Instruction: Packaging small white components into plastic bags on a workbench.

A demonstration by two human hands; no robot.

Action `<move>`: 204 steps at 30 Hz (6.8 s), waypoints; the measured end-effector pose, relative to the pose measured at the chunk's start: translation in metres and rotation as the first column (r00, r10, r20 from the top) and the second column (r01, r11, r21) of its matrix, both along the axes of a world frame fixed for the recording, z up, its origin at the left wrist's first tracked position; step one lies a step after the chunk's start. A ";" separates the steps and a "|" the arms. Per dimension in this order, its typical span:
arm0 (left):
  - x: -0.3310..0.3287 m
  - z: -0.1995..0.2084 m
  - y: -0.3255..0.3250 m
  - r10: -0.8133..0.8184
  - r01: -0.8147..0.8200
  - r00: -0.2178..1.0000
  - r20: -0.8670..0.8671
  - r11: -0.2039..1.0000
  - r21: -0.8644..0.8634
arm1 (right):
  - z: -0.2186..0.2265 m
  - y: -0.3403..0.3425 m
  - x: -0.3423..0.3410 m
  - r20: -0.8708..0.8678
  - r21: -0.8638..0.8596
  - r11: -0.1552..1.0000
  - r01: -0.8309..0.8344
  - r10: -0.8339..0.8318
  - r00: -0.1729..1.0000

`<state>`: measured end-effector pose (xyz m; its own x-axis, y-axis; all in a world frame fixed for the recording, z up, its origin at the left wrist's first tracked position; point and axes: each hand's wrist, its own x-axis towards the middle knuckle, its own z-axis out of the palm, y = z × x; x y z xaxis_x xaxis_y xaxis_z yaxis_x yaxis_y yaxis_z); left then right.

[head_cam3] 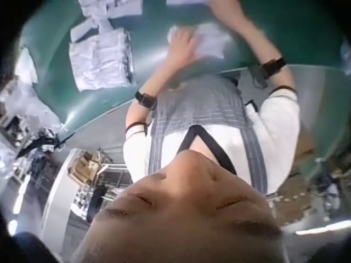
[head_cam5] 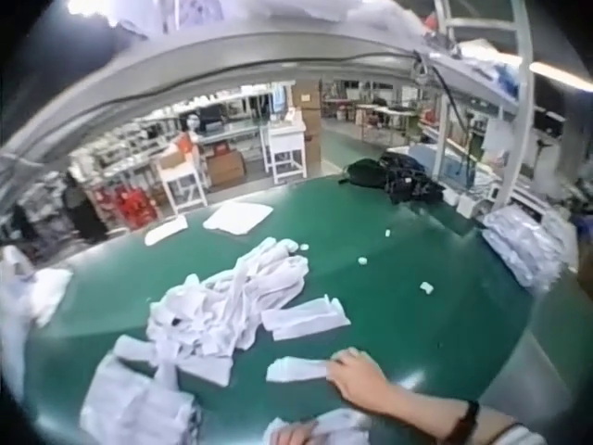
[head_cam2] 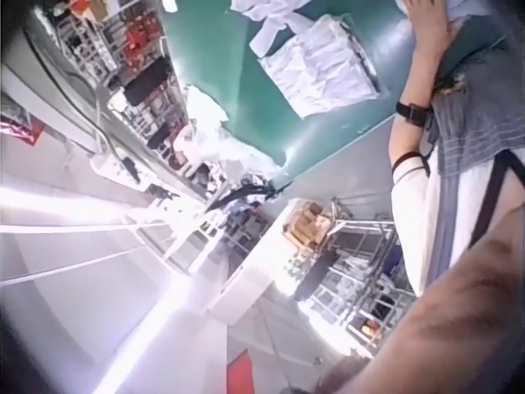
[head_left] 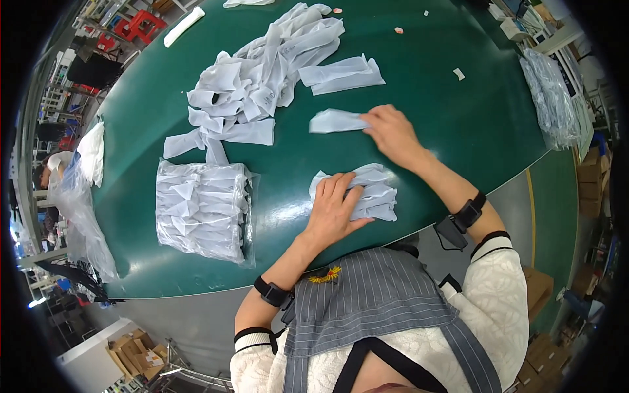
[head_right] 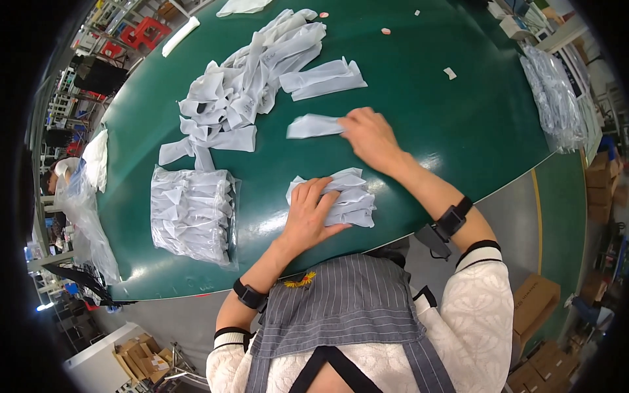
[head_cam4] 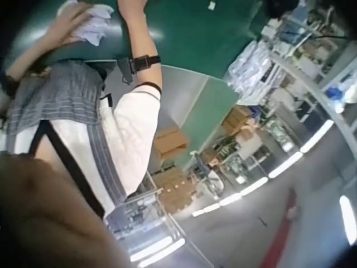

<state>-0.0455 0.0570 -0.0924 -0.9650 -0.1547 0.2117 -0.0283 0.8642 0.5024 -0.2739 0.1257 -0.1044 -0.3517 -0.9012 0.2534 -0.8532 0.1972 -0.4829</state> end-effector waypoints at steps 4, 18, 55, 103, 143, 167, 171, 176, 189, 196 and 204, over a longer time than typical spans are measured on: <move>0.003 0.000 -0.001 -0.001 -0.001 0.999 -0.039 0.999 -0.053 | 0.015 0.000 0.027 0.158 0.130 0.946 -0.297 0.276 0.948; 0.008 -0.013 -0.008 -0.011 0.019 0.999 -0.048 0.983 0.185 | 0.038 0.073 0.070 0.031 0.244 0.912 -0.331 0.334 0.942; 0.133 0.066 -0.088 0.448 -0.461 0.887 -0.115 0.846 -0.268 | -0.024 -0.172 0.273 -0.163 -0.403 0.892 -0.205 0.150 0.975; -0.032 -0.011 -0.005 0.291 -0.268 0.926 -0.241 0.955 0.127 | 0.008 -0.006 0.026 0.016 -0.009 0.985 -0.173 0.173 0.985; -0.001 0.000 -0.021 -0.111 0.023 0.973 -0.203 0.920 -0.391 | 0.015 0.043 0.044 0.385 0.038 0.929 -0.368 0.326 0.863; -0.002 -0.014 -0.005 0.041 -0.043 0.994 -0.100 0.999 -0.025 | 0.014 -0.001 -0.012 -0.143 -0.140 0.983 0.117 -0.137 0.980; -0.001 -0.008 0.006 0.032 -0.034 0.997 -0.071 0.999 -0.030 | -0.003 0.007 -0.028 -0.041 -0.079 0.954 0.290 -0.294 0.955; 0.002 -0.010 0.003 0.034 -0.037 0.992 -0.125 0.999 -0.026 | 0.096 0.012 -0.020 -0.077 -0.477 0.861 0.174 -0.238 0.968; 0.017 -0.008 0.001 -0.088 0.087 0.995 -0.043 0.996 -0.032 | 0.029 0.024 0.039 0.018 -0.150 0.980 -0.134 0.138 0.990; 0.009 0.011 -0.005 -0.107 0.093 0.992 -0.073 0.981 -0.170 | 0.005 0.057 0.043 0.176 0.104 0.987 -0.119 0.099 0.979; 0.006 -0.015 -0.002 -0.033 0.033 0.999 0.002 0.999 -0.025 | 0.017 -0.006 -0.019 -0.039 -0.183 0.981 -0.059 0.053 0.998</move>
